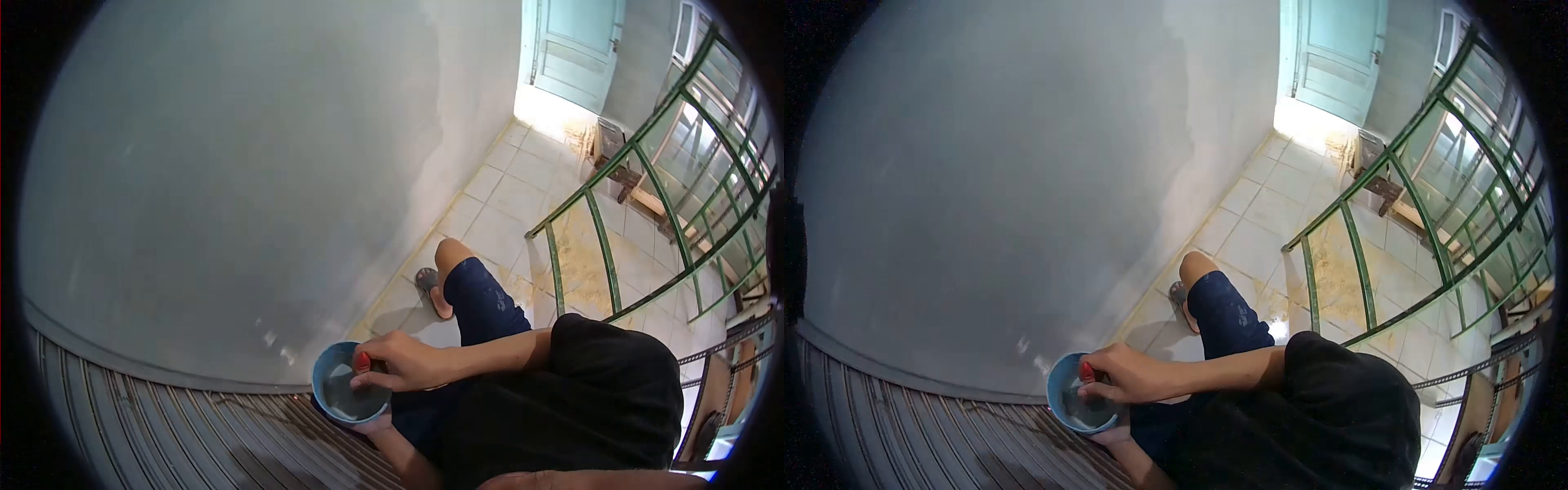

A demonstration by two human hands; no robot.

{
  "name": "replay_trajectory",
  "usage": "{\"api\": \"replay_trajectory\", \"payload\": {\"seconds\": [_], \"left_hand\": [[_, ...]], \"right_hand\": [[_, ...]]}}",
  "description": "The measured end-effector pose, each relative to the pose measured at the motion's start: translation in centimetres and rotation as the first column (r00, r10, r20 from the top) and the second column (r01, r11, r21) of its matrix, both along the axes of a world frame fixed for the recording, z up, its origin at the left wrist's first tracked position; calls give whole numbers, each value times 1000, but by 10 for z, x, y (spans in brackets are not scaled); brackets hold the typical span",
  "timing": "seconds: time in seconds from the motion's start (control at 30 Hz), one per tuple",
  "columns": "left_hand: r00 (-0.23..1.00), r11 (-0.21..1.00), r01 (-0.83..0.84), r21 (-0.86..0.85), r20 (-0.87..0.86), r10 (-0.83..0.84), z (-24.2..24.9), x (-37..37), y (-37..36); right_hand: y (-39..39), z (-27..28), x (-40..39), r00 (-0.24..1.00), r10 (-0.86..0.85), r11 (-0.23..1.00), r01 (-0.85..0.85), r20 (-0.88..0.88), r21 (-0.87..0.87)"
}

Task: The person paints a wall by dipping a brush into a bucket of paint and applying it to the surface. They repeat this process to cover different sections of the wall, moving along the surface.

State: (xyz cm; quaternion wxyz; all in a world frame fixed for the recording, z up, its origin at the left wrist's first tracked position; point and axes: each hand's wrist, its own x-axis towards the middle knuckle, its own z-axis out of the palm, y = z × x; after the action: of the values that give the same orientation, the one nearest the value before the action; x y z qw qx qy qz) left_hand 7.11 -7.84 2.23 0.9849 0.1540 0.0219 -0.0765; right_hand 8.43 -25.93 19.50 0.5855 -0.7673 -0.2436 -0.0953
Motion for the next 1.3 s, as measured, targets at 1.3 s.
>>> {"api": "replay_trajectory", "payload": {"seconds": [1.3], "left_hand": [[789,776,614,-148,132,-600,51,-3,-122]], "right_hand": [[-145,7,-60,832,-454,775,545,-317,319]]}}
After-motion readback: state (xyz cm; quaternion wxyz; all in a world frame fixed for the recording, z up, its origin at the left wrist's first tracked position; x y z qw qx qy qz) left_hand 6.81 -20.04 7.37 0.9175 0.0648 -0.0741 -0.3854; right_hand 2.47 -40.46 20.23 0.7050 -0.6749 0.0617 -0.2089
